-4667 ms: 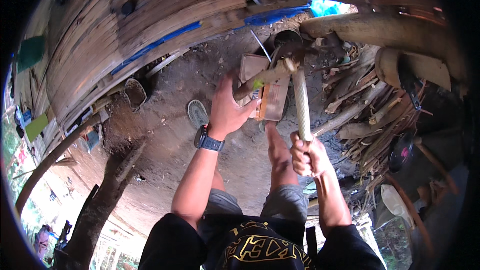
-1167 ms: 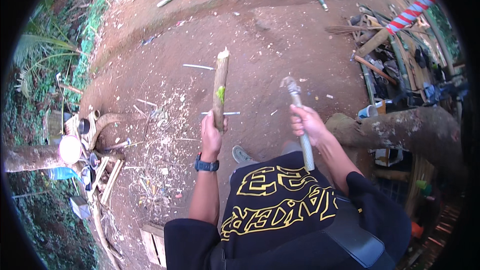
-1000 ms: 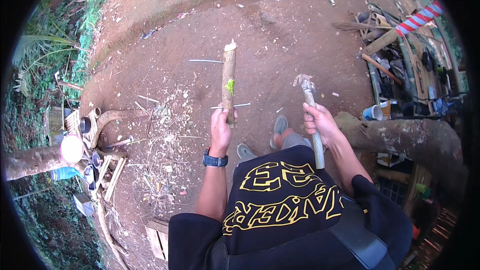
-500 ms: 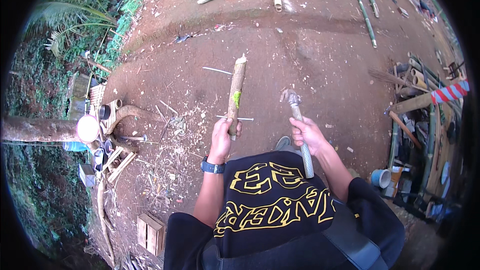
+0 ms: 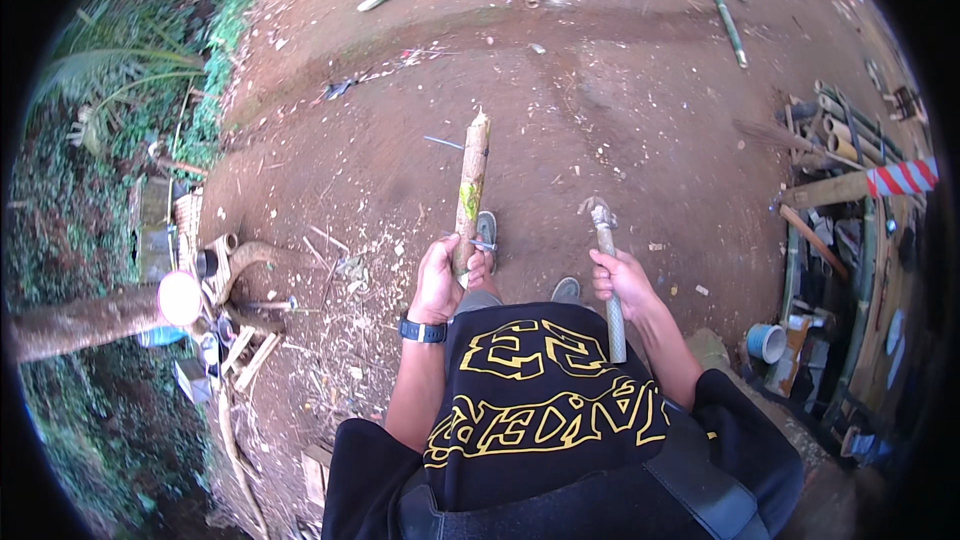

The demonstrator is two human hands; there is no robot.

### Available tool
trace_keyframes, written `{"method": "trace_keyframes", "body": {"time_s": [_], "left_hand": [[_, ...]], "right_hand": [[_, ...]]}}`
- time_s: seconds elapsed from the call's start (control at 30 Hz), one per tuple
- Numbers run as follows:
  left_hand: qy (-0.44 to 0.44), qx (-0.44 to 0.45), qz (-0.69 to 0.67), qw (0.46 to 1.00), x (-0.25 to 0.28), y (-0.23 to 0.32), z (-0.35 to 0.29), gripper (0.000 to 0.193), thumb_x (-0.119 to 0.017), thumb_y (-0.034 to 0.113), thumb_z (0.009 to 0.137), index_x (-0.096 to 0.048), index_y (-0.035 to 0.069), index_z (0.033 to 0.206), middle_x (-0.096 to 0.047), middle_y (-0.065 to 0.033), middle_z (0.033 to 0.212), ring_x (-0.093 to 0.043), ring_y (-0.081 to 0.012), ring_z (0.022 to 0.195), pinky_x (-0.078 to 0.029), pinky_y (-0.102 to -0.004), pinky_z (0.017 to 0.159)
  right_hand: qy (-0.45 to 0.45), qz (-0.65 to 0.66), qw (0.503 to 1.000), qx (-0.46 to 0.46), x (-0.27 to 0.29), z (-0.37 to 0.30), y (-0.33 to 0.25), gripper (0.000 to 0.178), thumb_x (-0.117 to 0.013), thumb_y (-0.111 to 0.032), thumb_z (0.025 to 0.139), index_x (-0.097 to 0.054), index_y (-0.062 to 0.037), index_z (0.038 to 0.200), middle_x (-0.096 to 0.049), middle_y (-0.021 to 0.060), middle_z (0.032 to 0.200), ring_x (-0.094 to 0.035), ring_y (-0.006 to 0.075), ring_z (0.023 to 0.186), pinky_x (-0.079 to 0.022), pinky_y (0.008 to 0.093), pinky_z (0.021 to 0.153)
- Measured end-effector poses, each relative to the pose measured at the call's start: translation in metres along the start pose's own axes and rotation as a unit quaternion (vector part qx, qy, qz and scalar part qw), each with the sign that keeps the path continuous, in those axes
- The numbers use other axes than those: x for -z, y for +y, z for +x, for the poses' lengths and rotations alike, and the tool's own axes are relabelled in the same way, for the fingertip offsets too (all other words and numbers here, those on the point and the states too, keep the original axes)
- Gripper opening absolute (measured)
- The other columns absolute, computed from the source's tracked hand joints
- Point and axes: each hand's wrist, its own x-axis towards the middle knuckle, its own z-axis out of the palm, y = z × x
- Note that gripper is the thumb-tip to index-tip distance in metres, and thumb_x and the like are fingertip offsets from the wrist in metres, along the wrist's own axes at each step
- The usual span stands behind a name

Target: The person uses a hammer and chisel to carve a long piece of wood, repeatedly striking the chisel to shape the material. They then switch to a smaller stick, using the hammer to split and shape it on the ground.

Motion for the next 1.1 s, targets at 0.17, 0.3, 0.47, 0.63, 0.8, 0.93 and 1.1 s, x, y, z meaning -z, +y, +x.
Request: {"method": "trace_keyframes", "body": {"time_s": [0.17,0.3,0.47,0.63,0.8,0.93,1.1], "left_hand": [[-0.012,-0.015,0.112,0.994,0.014,0.043,0.059,0.034,-0.041,0.033,0.093,-0.051,0.001,0.097,-0.047,-0.0019,0.065,-0.042,-0.0124,0.054,-0.034,-0.0263,0.051],[-0.042,-0.027,0.191,0.98,0.025,0.084,0.11,0.033,-0.041,0.031,0.093,-0.053,0.0,0.091,-0.05,-0.0034,0.065,-0.045,-0.0122,0.053,-0.036,-0.026,0.05],[-0.083,-0.024,0.228,0.97,0.032,0.133,0.152,0.032,-0.04,0.028,0.093,-0.054,0.0,0.088,-0.052,-0.0044,0.065,-0.046,-0.0127,0.052,-0.037,-0.0257,0.05],[-0.099,-0.005,0.258,0.961,0.041,0.167,0.179,0.03,-0.039,0.023,0.089,-0.057,0.0,0.087,-0.053,-0.0024,0.064,-0.047,-0.0111,0.054,-0.038,-0.0253,0.051],[-0.13,-0.014,0.3,0.945,0.043,0.185,0.194,0.031,-0.037,0.021,0.088,-0.058,-0.001,0.085,-0.053,-0.0031,0.065,-0.048,-0.0112,0.056,-0.038,-0.0253,0.052],[-0.161,-0.019,0.343,0.925,0.038,0.198,0.202,0.03,-0.038,0.022,0.089,-0.057,-0.001,0.08,-0.053,-0.0034,0.063,-0.047,-0.0114,0.052,-0.039,-0.0259,0.051],[-0.14,-0.003,0.353,0.925,0.021,0.203,0.197,0.029,-0.039,0.021,0.089,-0.055,0.001,0.075,-0.053,-0.0037,0.061,-0.047,-0.0111,0.05,-0.038,-0.0261,0.048]], "right_hand": [[0.066,0.034,0.997,0.027,-0.018,0.024,-0.019,0.018,-0.057,-0.015,0.091,-0.041,-0.012,0.087,-0.037,-0.0055,0.062,-0.034,0.0025,0.045,-0.029,0.0186,0.038],[0.114,0.066,0.99,0.055,-0.045,0.042,-0.033,0.02,-0.058,-0.015,0.091,-0.039,-0.0133,0.087,-0.036,-0.0061,0.061,-0.032,0.0027,0.044,-0.028,0.019,0.037],[0.154,0.071,0.983,0.074,-0.088,0.056,-0.051,0.016,-0.058,-0.015,0.091,-0.042,-0.0122,0.087,-0.037,-0.0062,0.062,-0.033,0.0025,0.044,-0.029,0.0186,0.037],[0.155,0.064,0.984,0.062,-0.121,0.066,-0.055,0.015,-0.057,-0.016,0.091,-0.043,-0.0122,0.088,-0.036,-0.0066,0.062,-0.033,0.0019,0.046,-0.028,0.018,0.038],[0.145,0.058,0.987,0.041,-0.134,0.07,-0.052,0.014,-0.057,-0.017,0.091,-0.044,-0.012,0.088,-0.036,-0.007,0.063,-0.032,0.0016,0.046,-0.028,0.0174,0.038],[0.138,0.041,0.989,0.043,-0.129,0.073,-0.056,0.014,-0.056,-0.017,0.092,-0.044,-0.0119,0.087,-0.036,-0.0072,0.063,-0.032,0.0015,0.047,-0.028,0.0174,0.039],[0.146,0.033,0.987,0.065,-0.12,0.07,-0.066,0.015,-0.057,-0.016,0.091,-0.044,-0.012,0.085,-0.036,-0.0069,0.063,-0.033,0.002,0.047,-0.028,0.0179,0.039]]}}
